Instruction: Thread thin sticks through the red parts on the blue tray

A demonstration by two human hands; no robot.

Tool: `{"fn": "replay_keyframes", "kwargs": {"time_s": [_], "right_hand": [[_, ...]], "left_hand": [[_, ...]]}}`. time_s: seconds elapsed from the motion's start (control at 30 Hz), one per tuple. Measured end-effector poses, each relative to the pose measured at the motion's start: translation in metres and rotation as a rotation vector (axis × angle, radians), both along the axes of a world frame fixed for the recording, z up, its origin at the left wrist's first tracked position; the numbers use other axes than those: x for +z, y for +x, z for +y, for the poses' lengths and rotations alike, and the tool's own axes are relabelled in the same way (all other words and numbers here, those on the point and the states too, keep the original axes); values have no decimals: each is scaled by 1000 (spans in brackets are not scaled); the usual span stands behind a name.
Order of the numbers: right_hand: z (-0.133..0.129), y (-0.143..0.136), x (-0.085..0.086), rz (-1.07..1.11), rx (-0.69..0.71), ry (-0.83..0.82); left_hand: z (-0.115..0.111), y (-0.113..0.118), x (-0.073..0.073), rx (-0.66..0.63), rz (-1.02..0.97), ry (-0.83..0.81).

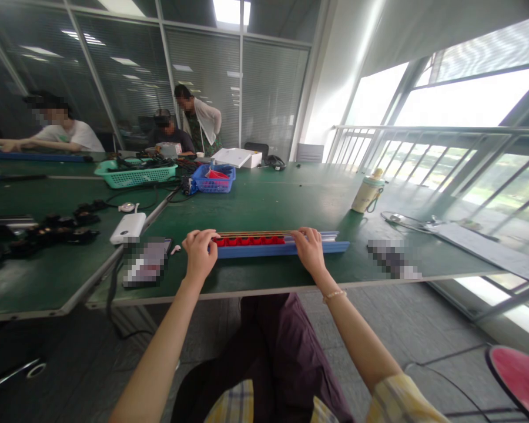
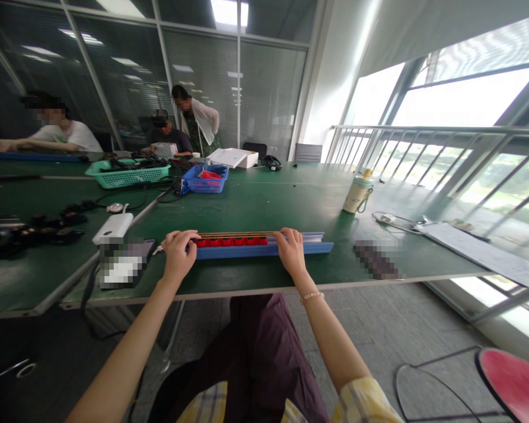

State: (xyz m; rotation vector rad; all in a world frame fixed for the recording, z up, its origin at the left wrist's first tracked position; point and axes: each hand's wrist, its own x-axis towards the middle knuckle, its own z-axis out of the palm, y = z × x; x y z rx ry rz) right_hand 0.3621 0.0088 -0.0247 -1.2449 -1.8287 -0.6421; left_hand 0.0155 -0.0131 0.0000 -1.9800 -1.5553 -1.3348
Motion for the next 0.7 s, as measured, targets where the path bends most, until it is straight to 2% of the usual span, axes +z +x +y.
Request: {"fn": "replay_keyframes", "kwargs": {"time_s": [0.07, 0.2, 0.27, 0.47, 0.7], "right_hand": [[0, 1, 0, 43, -40, 5], [3, 6, -2, 237, -259, 28], [6, 9, -5, 297, -326, 9], [10, 9, -9, 252, -227, -68], [9, 10, -7, 234, -193, -85]], "left_hand": [[0, 0, 0, 2, 1, -6], [0, 0, 0, 3, -1, -7], [0, 0, 0, 1, -3, -6], [-1, -1, 1, 1, -13, -20], [0, -2, 0, 4, -10, 6]]}}
